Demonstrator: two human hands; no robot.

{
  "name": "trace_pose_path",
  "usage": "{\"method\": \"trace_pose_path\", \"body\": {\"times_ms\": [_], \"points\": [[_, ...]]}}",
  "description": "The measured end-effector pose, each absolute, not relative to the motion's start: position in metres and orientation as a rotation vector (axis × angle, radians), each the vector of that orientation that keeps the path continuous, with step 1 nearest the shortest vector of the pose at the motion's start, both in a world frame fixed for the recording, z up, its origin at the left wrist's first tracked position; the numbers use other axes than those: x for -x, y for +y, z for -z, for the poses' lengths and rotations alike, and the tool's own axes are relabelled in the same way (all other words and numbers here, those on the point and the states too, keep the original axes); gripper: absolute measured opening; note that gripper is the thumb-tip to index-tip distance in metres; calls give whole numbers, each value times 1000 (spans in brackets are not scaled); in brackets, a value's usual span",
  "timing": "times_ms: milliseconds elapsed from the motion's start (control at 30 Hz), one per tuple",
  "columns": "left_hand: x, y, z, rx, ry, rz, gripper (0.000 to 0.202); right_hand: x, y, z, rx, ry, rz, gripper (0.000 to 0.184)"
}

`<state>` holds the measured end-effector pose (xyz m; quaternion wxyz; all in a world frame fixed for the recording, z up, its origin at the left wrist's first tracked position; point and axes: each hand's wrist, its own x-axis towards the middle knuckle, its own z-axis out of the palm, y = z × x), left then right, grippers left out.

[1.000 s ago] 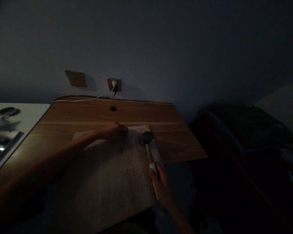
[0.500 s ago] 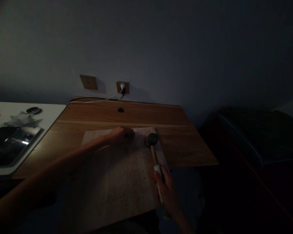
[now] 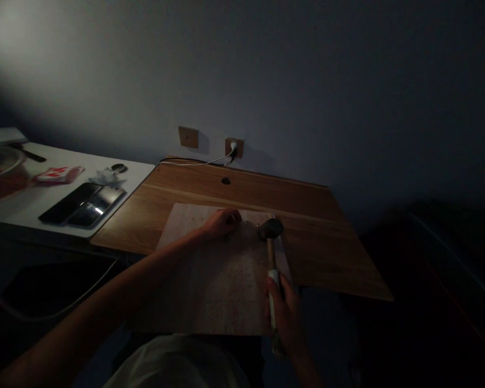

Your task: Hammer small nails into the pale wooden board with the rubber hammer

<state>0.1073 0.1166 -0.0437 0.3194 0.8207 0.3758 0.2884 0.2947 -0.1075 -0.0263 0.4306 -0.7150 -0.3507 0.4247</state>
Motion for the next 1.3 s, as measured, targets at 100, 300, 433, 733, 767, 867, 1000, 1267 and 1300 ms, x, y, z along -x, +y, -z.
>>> {"method": "trace_pose_path", "body": {"times_ms": [100,300,433,733,767,867,1000,1267,1300], "points": [[-106,116,44,-2148,987,-777,20,-290,-102,19,1714,-885,-1026,47],[-104,115,45,-2137,1038,-778,19,-269,-77,5,1571,-1026,-1051,40],[-103,115,43,-2144,1031,-780,19,-254,-73,10,1547,-1026,-1095,41],[-102,117,42,-2148,996,-776,22,-248,-72,27,1559,-1012,-1125,41],[-102,117,43,-2150,996,-770,21,-249,-72,28,1558,-1016,-1120,42],[-103,117,45,-2136,988,-772,21,-248,-71,30,1555,-1031,-1094,43],[-105,117,45,-2076,981,-804,33,-248,-72,31,1564,-1085,-1075,42],[-105,116,41,-2105,1029,-797,41,-244,-73,26,1584,-1195,-1022,42],[-105,116,42,-2103,1034,-801,41,-244,-72,25,1585,-1196,-1017,41]]}}
